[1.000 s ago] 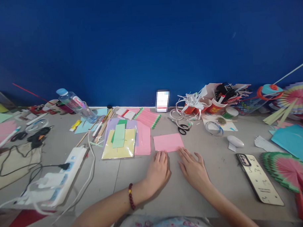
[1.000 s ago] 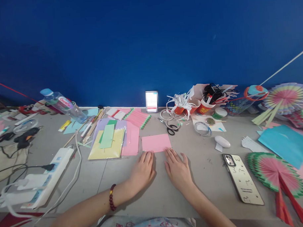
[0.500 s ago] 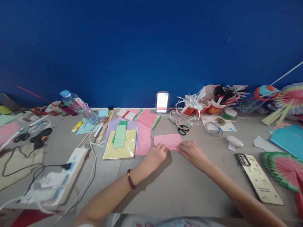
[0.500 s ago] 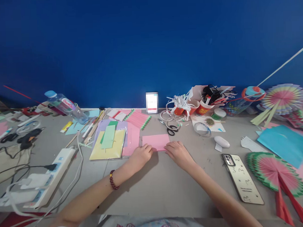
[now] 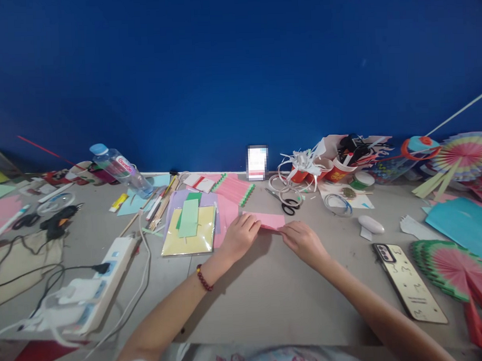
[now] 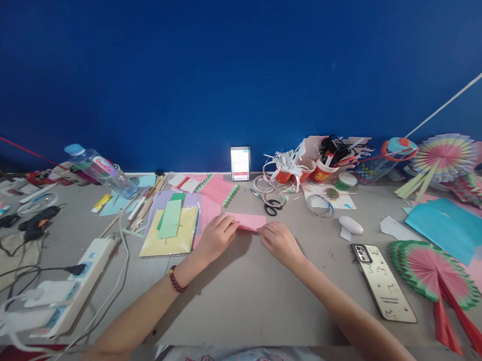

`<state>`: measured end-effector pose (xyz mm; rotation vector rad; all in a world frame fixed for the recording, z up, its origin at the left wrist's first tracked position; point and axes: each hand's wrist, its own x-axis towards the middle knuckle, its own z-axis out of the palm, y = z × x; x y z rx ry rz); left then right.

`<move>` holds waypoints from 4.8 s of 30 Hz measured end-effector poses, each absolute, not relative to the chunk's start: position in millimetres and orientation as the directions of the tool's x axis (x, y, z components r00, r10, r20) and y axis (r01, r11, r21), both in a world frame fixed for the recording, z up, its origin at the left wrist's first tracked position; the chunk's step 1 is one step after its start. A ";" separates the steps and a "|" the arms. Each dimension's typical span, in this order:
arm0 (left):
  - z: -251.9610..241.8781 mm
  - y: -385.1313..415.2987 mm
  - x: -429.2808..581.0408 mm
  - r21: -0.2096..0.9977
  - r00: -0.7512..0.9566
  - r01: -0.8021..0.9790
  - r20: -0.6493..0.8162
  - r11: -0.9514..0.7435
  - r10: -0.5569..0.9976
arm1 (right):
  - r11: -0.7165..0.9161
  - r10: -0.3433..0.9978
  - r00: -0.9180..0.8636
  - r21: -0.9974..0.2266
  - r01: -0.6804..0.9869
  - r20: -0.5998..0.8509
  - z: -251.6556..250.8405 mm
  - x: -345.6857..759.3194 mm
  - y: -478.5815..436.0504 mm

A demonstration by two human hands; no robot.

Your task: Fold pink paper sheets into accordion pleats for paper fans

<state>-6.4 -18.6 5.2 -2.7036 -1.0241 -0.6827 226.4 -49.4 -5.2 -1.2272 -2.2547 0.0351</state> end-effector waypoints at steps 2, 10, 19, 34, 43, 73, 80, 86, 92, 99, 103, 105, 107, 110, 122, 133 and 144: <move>7.4 -21.6 -6.7 0.035 0.592 0.636 0.619 -0.771 0.516 | 0.486 0.844 -0.278 -0.433 0.759 0.459 -1.6 219.4 -51.6; 20.9 -38.3 13.2 0.926 0.283 0.307 0.132 -0.220 0.950 | 0.454 0.868 -0.189 -0.583 0.673 0.458 21.5 183.5 -66.7; 18.6 -26.0 3.4 0.988 0.336 0.137 0.016 -0.066 0.942 | 0.615 0.746 -0.301 -0.441 0.654 0.594 35.4 176.1 -58.3; 72.8 -30.8 -7.1 0.163 0.637 0.679 0.354 -0.716 0.685 | 0.721 0.506 -0.685 0.179 0.670 0.525 98.7 210.6 -27.5; 38.1 -18.4 -14.8 -0.150 0.659 0.599 0.651 -0.786 0.377 | 0.652 0.446 -0.576 0.192 0.733 0.685 33.4 229.1 -37.3; -12.8 -14.4 -31.0 0.494 0.562 0.582 0.329 -0.646 0.759 | 0.517 0.849 -0.307 -0.559 0.648 0.430 -29.1 244.0 -31.9; -12.9 -11.5 -36.6 0.389 0.640 0.580 0.325 -0.716 0.696 | 0.578 0.809 -0.403 -0.454 0.678 0.429 -23.3 246.5 -35.1; -13.9 -10.3 -38.4 0.372 0.626 0.592 0.348 -0.715 0.698 | 0.564 0.819 -0.389 -0.470 0.678 0.422 -25.1 247.9 -33.6; -19.0 -9.7 -41.0 0.367 0.621 0.585 0.371 -0.723 0.691 | 0.593 0.792 -0.404 -0.417 0.689 0.458 -30.8 248.3 -37.5; -16.4 -10.2 -43.3 0.370 0.639 0.598 0.316 -0.711 0.702 | 0.555 0.812 -0.364 -0.409 0.724 0.456 -33.3 247.7 -42.4; -17.8 -11.8 -42.9 0.337 0.617 0.631 0.328 -0.699 0.715 | 0.514 0.839 -0.303 -0.474 0.715 0.452 -34.2 245.4 -44.6; -18.5 -12.7 -42.5 0.343 0.604 0.635 0.339 -0.693 0.721 | 0.497 0.846 -0.277 -0.488 0.717 0.455 -35.0 244.0 -45.8; -18.1 -13.7 -42.0 0.345 0.601 0.638 0.334 -0.688 0.726 | 0.497 0.844 -0.271 -0.483 0.721 0.463 -35.4 242.9 -46.8; -15.4 -15.3 -40.8 0.330 0.603 0.650 0.323 -0.684 0.729 | 0.513 0.831 -0.284 -0.459 0.725 0.479 -35.1 242.1 -47.7; -8.5 -18.4 -36.1 0.279 0.617 0.651 0.346 -0.706 0.707 | 0.572 0.782 -0.373 -0.336 0.749 0.500 -36.3 241.8 -50.1; -22.0 -21.4 -38.3 0.069 0.676 0.684 0.314 -0.726 0.667 | 0.562 0.779 -0.393 -0.266 0.783 0.488 -43.1 241.9 -52.5; -20.6 -33.6 -32.2 0.003 0.664 0.727 0.254 -0.686 0.704 | 0.538 0.761 -0.443 -0.080 0.839 0.474 -40.1 237.4 -58.0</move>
